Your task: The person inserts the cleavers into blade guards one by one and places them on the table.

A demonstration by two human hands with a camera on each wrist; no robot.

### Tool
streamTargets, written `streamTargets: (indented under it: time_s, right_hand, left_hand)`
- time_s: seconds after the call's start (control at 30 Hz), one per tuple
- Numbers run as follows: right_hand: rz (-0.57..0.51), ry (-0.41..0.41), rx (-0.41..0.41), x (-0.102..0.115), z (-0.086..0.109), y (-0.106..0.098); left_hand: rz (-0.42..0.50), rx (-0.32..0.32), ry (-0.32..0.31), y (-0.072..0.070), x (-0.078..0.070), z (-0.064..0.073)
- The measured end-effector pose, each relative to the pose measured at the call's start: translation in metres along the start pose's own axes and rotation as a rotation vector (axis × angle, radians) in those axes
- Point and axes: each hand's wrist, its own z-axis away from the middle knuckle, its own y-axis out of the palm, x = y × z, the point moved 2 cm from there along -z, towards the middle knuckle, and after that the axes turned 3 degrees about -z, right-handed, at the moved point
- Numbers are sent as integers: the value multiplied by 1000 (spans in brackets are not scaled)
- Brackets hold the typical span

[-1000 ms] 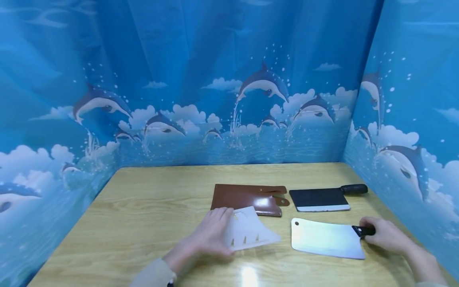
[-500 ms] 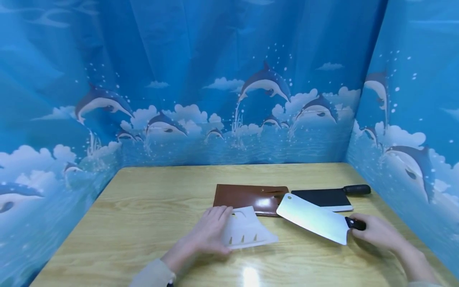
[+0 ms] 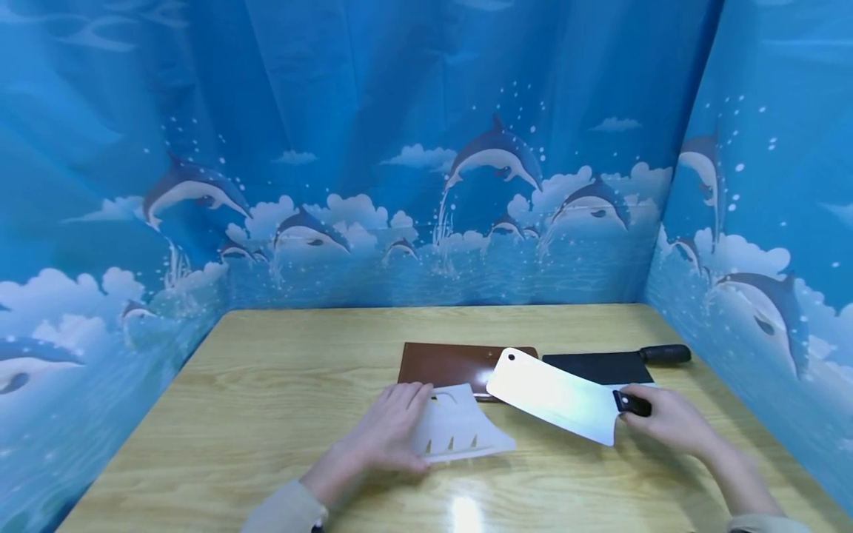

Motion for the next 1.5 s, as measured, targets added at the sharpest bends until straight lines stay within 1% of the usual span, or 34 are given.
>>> streamTargets:
  time_s: [0.13,0.3,0.4,0.53,0.63,0.7,0.87,1.0,1.1,1.2,1.33,1.5]
  right_hand:
    - [-12,12,19,7,-3,2]
    - [-21,0,11,13,-4,3]
    - [-27,-22,3,15,-5,3]
    - [-34,-37,-1,17,-5,3]
    - [-25,-43,-5,17,-5,3]
    - [-12,-51,-12,19,-5,1]
    - [48,-90,-43,23,-6,-4]
    - [80,-107,-51,27,-6,-6]
    - [124,-92,-54,30,-6,-5]
    - [168,-59,-59,34,-6,-4]
    - [199,-35,-92,39,-6,-2]
    - [226,-96,-171,41,-4,0]
  left_hand:
    - [-10,11,6,0,-1,0]
    - [-8,21,4,0,-2,0]
    - [-10,-2,14,0,-3,1]
    - [-11,-59,33,0,-3,1]
    - [-8,-75,41,2,-2,2]
    - [-5,-67,38,2,-2,1]
    - [-1,-23,19,1,-2,0]
    - [2,-8,13,-1,-3,-1]
    - [7,-17,10,-2,-2,-2]
    - [14,-32,5,-2,-1,-3]
    - [36,-43,-10,-3,0,-3]
    - [39,-47,-21,-4,2,-2]
